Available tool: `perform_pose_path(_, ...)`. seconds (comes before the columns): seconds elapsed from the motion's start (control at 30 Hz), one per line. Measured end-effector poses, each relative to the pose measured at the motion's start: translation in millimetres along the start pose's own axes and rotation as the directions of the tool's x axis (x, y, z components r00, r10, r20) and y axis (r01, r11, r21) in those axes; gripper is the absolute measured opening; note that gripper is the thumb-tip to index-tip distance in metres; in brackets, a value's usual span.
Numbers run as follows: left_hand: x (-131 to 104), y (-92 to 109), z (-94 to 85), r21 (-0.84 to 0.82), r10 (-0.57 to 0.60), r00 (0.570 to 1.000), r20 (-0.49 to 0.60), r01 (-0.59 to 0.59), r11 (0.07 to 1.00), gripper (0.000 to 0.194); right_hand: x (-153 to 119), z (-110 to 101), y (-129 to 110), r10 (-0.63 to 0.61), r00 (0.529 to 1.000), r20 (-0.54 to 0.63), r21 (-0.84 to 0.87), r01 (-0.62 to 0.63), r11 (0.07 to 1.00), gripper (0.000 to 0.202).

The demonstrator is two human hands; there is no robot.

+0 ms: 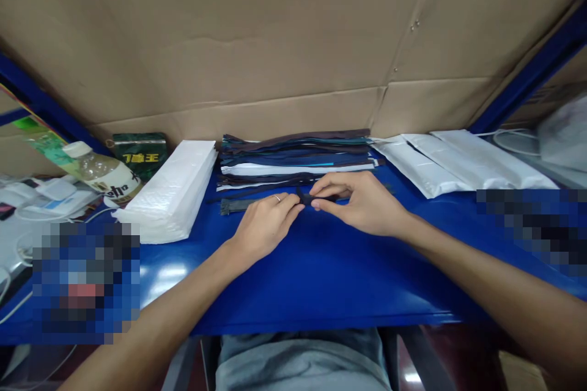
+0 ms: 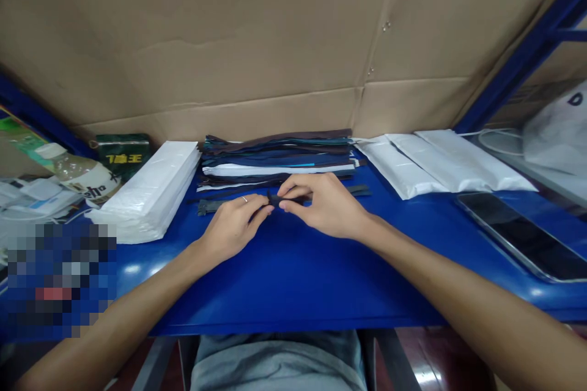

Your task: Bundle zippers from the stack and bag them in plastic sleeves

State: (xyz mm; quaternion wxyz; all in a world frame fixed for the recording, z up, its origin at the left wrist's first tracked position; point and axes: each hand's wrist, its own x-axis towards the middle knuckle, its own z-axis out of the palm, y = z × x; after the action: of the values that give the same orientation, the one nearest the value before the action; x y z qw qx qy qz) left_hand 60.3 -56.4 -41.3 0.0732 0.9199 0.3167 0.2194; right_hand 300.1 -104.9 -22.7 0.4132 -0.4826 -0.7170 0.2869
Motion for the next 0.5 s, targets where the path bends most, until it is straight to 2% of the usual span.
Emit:
perform_pose_path(0.23, -0.8, 6.4, -12.2, 0.028, -0.005, 1.0, 0.022, 0.004, 1.0, 0.028, 0.4, 4.5, 2.7, -0.019, 1.0, 0.018, -0.04, 0.019, 0.999, 0.015)
perform_pose_path(0.33, 0.7, 5.9, -19.0, 0.022, -0.031, 0.999, 0.016, 0.031, 0.999, 0.03, 2.0, 0.4, 1.2, -0.01, 1.0, -0.001, -0.065, 0.01, 0.998, 0.013)
perform_pose_path(0.4, 1.5, -0.4, -25.0, 0.043, -0.092, 0.996, 0.001, 0.091, 0.995, 0.032, 3.9, -11.2, 2.0, 0.0, 1.0, -0.012, -0.128, -0.002, 0.992, 0.015)
perform_pose_path(0.5, 1.2, -19.2, -37.6, 0.086, -0.209, 0.978, -0.006, 0.208, 0.974, 0.031, 6.3, -46.1, 10.0, 0.059, 0.998, -0.006, -0.305, -0.058, 0.951, 0.018)
